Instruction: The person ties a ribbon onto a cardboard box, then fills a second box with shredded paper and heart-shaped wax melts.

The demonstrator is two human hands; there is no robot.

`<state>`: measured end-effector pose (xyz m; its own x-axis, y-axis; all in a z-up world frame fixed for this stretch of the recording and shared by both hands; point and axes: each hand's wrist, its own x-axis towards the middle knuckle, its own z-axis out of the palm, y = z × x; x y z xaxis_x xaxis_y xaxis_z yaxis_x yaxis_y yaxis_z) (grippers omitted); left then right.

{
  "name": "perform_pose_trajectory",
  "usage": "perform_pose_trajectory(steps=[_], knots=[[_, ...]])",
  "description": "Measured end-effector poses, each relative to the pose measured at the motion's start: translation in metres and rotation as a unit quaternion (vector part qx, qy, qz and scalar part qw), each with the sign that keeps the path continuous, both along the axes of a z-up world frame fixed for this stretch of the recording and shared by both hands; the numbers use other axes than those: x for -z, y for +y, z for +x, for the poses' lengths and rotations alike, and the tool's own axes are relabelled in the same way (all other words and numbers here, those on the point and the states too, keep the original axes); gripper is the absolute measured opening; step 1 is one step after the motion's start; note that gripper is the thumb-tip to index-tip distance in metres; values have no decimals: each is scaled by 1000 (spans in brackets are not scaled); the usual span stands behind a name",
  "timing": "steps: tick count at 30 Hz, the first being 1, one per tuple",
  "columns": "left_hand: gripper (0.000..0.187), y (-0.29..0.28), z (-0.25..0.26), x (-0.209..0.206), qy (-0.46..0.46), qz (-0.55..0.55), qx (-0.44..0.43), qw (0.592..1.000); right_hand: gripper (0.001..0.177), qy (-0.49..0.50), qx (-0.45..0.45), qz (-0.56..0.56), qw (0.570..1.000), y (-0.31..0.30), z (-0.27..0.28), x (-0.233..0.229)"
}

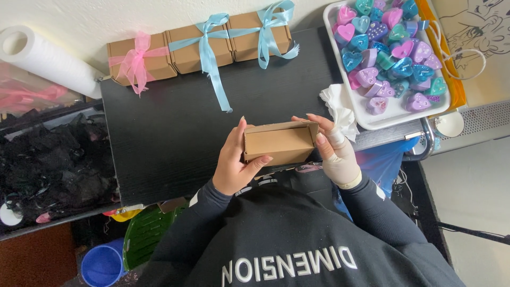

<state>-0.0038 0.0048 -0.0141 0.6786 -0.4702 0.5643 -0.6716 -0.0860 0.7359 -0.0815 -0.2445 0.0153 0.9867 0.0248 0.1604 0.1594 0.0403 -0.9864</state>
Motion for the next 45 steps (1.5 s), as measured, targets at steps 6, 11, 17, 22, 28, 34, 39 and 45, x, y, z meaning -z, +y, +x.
perform_pose_trajectory(steps=[6,11,17,22,28,34,39,45], knots=[[100,2,1,11,39,24,9,999,41,12,4,9,1000,1,1,-4],[71,1,-3,-1,82,-31,11,996,39,9,-16,32,999,-1,0,9],[52,2,2,-3,70,-136,64,986,58,-47,-135,76,987,-1,0,15],[45,5,1,-12,16,-141,67,988,40,-155,-98,-24,983,4,2,16],[44,3,-1,-12,0,-150,70,986,40,-132,-105,17,986,1,1,20],[50,0,1,-10,-102,-90,79,988,86,-43,-113,124,985,8,8,-33],[80,0,1,-13,-88,-8,57,994,89,175,-99,88,976,-12,1,-13],[120,-3,2,-23,119,61,81,988,88,52,-120,4,991,-24,-4,-3]])
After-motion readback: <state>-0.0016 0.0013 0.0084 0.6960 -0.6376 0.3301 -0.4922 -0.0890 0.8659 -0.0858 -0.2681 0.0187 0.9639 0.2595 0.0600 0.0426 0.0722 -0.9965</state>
